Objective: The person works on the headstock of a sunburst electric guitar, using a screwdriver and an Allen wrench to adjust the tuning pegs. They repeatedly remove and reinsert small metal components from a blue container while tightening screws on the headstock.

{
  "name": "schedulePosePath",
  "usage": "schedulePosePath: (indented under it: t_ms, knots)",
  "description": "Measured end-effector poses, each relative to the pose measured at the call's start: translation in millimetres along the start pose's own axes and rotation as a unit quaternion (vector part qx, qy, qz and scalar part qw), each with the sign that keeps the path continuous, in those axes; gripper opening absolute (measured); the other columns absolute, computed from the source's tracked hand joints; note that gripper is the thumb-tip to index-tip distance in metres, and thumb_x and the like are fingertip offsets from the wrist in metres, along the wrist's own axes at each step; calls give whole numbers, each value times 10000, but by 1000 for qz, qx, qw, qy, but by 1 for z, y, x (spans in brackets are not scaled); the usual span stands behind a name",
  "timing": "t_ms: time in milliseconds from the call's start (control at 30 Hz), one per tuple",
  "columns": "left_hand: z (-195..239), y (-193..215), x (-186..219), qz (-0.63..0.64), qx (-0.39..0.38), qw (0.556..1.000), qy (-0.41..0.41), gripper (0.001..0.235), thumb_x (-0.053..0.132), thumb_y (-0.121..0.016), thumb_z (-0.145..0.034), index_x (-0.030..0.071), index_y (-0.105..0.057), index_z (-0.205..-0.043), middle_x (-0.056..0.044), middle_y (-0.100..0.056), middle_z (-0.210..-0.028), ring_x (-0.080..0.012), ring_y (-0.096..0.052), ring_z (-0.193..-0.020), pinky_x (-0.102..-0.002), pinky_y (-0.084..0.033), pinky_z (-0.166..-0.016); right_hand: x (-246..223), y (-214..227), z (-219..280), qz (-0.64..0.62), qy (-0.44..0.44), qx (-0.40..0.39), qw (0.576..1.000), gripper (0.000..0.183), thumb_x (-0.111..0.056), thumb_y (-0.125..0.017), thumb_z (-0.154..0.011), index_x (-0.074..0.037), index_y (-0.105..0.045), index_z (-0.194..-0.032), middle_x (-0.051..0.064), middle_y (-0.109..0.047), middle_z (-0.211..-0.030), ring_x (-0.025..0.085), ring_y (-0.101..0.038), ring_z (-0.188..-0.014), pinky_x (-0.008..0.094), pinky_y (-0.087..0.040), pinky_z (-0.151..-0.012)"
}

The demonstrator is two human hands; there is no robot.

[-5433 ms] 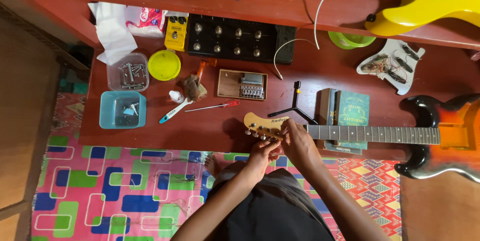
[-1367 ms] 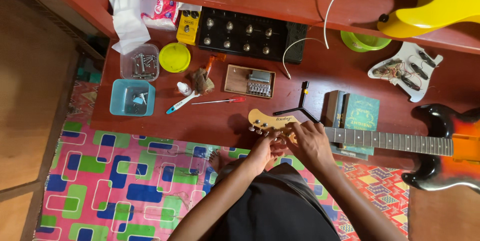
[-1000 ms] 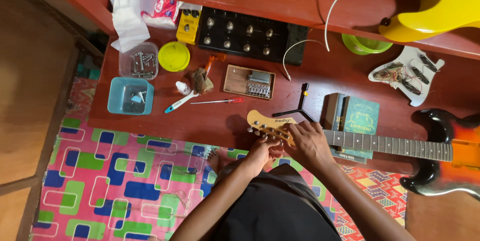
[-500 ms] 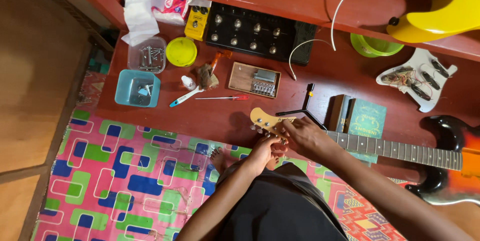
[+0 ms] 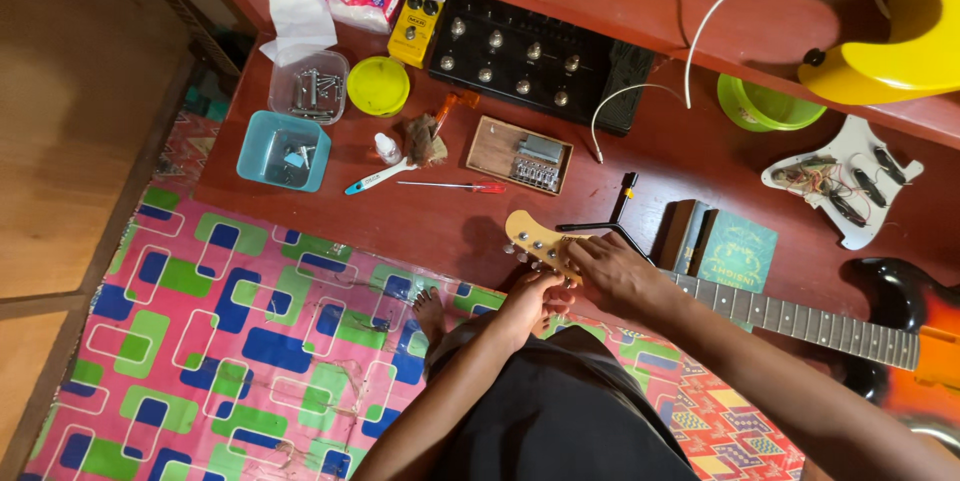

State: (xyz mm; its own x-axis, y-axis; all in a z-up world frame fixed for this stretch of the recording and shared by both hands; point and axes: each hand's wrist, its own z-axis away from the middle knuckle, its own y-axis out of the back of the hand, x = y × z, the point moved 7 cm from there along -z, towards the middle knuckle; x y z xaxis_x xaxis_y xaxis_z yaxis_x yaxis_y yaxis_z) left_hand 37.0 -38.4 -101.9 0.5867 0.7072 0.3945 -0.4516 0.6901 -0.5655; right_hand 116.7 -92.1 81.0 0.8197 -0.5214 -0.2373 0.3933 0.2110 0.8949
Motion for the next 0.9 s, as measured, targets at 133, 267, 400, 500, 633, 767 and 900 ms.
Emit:
schedulePosePath:
  t_ms: [133,267,400,500,633,767,900]
  knots:
    - [2,-3,2,-21,-9,1000,1,223,252,-762,-925,80,-635,-984,-116,-685,-815,-231,-719,-768,-365,-603,-730,-6,14,6,37,-8,3,999,326,-259,-706,-894,-177,-489,-1123,133,-744,-1071,299,-713,-1086,403,-453,-924]
    - [-4,1,-1,-22,-8,1000,-12,222,260,-745,-936,81,-623,-984,-128,-697,-794,-221,-726,-754,-359,-604,-723,4,-4,7,33,13,89,995,259,-228,-697,-878,-199,-496,-1039,58,-737,-903,246,-734,-928,368,-462,-866]
    - [1,6,0,-32,1,999,-16,234,256,-751,-934,76,-604,-965,-157,-697,-776,-261,-713,-711,-370,-597,-668,-3,-9,1,-8,52,73,996,314,-109,-703,-783,-155,-487,-1006,120,-692,-951,322,-705,-909,414,-455,-802]
    - [7,-4,8,-1,15,1000,-19,238,194,-774,-896,44,-617,-995,-131,-669,-794,-241,-709,-735,-403,-607,-712,0,-14,3,-27,57,100,993,345,-134,-729,-766,-163,-504,-1026,97,-637,-991,329,-684,-929,422,-477,-807]
    - [-9,6,-7,-16,11,1000,-15,211,206,-756,-920,59,-623,-992,-140,-702,-805,-244,-740,-756,-375,-617,-701,20,-16,11,56,-29,48,997,403,-365,-760,-821,-175,-530,-1092,49,-604,-1020,254,-622,-999,386,-454,-906]
    - [-8,5,-3,-42,13,999,-8,218,187,-786,-897,53,-640,-991,-150,-718,-821,-253,-748,-739,-374,-630,-679,34,-18,24,99,-100,74,987,345,-424,-735,-868,-202,-664,-1123,18,-590,-1106,210,-516,-1032,335,-423,-858]
    - [-7,6,-1,-47,14,999,-5,210,176,-801,-886,40,-664,-969,-160,-740,-849,-258,-766,-757,-368,-640,-663,17,0,31,95,-51,177,978,227,-410,-734,-862,-188,-727,-913,17,-593,-1025,221,-511,-949,345,-405,-775]
